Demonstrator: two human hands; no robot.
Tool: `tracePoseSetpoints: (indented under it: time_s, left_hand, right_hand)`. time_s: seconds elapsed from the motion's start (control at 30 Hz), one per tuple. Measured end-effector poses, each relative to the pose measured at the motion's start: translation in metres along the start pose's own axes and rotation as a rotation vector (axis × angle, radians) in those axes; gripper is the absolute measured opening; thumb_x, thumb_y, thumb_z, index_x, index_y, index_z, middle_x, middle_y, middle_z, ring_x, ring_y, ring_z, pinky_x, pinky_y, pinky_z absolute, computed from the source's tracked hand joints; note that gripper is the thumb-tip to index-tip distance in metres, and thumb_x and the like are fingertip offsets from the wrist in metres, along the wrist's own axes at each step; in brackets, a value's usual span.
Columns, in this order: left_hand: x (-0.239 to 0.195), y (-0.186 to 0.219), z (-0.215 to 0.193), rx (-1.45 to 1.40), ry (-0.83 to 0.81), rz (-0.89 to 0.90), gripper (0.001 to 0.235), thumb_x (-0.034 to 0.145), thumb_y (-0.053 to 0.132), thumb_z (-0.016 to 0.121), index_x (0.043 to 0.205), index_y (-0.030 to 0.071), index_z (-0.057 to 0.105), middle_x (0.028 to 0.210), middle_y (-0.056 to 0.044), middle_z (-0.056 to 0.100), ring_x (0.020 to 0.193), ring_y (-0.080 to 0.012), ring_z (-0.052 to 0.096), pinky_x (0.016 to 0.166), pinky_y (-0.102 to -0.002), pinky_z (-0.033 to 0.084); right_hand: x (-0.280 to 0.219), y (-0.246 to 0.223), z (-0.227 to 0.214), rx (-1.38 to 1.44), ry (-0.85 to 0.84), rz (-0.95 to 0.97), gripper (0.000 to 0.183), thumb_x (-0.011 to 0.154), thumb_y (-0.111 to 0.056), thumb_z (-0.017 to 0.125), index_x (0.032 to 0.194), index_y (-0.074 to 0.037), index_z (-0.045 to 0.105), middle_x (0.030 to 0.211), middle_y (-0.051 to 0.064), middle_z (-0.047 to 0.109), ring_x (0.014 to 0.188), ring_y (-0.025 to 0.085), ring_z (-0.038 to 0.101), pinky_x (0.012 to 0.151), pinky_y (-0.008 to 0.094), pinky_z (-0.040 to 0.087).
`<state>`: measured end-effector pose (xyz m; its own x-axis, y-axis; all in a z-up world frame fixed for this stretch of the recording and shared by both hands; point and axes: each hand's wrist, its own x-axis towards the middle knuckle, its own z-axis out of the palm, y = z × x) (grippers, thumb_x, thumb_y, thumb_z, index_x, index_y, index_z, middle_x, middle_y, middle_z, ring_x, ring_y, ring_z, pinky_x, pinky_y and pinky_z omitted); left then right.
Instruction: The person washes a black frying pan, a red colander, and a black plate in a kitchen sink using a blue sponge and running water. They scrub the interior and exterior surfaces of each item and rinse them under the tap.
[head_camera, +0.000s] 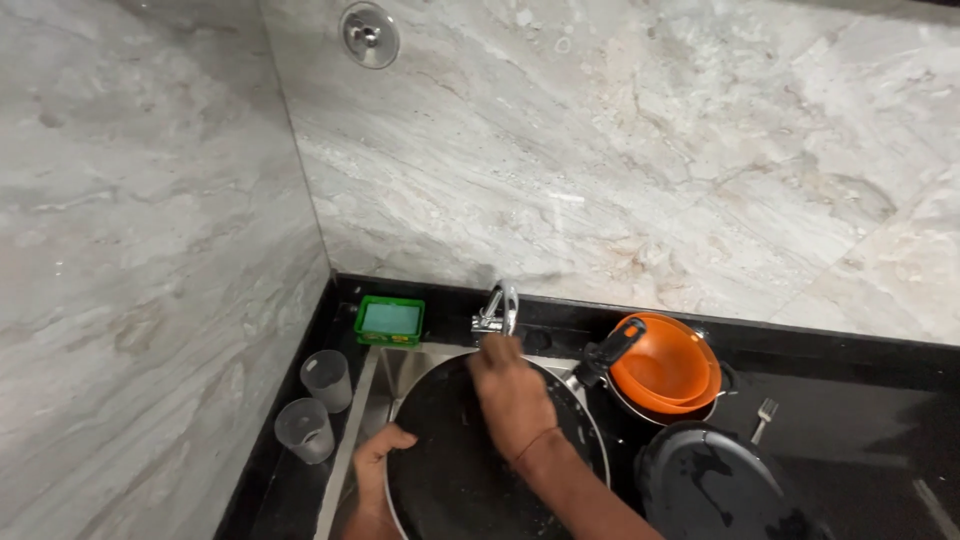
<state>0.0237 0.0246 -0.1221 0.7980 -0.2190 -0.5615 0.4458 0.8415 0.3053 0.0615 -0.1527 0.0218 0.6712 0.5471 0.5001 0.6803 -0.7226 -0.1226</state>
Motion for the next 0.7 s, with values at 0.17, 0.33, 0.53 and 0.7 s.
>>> tracePoseSetpoints:
  time_s: [0.17, 0.33, 0.53, 0.7]
  left_hand:
    - [-0.036, 0.009, 0.037, 0.007, -0.022, -0.016, 0.051, 0.065, 0.026, 0.056, 0.105, -0.002, 0.072, 0.08, -0.019, 0.071, 0.066, -0.0338, 0.064, 0.064, -0.049, 0.053]
    - [0.006, -0.002, -0.005, 0.037, -0.009, -0.001, 0.05, 0.073, 0.028, 0.063, 0.112, -0.003, 0.066, 0.086, -0.017, 0.068, 0.069, -0.035, 0.062, 0.065, -0.051, 0.054]
    - [-0.032, 0.005, 0.041, 0.013, 0.111, -0.017, 0.057, 0.061, 0.028, 0.054, 0.108, 0.0, 0.071, 0.086, -0.02, 0.07, 0.071, -0.0364, 0.065, 0.065, -0.052, 0.054]
    - [-0.002, 0.007, 0.005, -0.009, -0.086, 0.077, 0.053, 0.062, 0.024, 0.057, 0.103, -0.007, 0.069, 0.089, -0.022, 0.072, 0.074, -0.0365, 0.067, 0.071, -0.048, 0.057]
  right_hand:
    - [-0.024, 0.013, -0.009, -0.31, -0.272, 0.286, 0.034, 0.071, 0.005, 0.065, 0.105, 0.005, 0.065, 0.113, 0.021, 0.057, 0.11, 0.036, 0.058, 0.091, 0.039, 0.054]
    - [-0.026, 0.013, -0.008, 0.038, -0.044, 0.074, 0.05, 0.065, 0.01, 0.062, 0.114, 0.001, 0.068, 0.114, 0.014, 0.062, 0.112, 0.033, 0.06, 0.091, 0.04, 0.055]
    - [-0.049, 0.021, -0.015, -0.196, -0.301, 0.348, 0.04, 0.078, 0.003, 0.068, 0.118, -0.003, 0.066, 0.121, 0.014, 0.06, 0.114, 0.032, 0.06, 0.087, 0.04, 0.056]
    - [-0.088, 0.005, 0.019, 0.029, -0.217, 0.36, 0.049, 0.07, 0.011, 0.068, 0.116, -0.004, 0.072, 0.127, 0.017, 0.062, 0.114, 0.032, 0.062, 0.095, 0.036, 0.057]
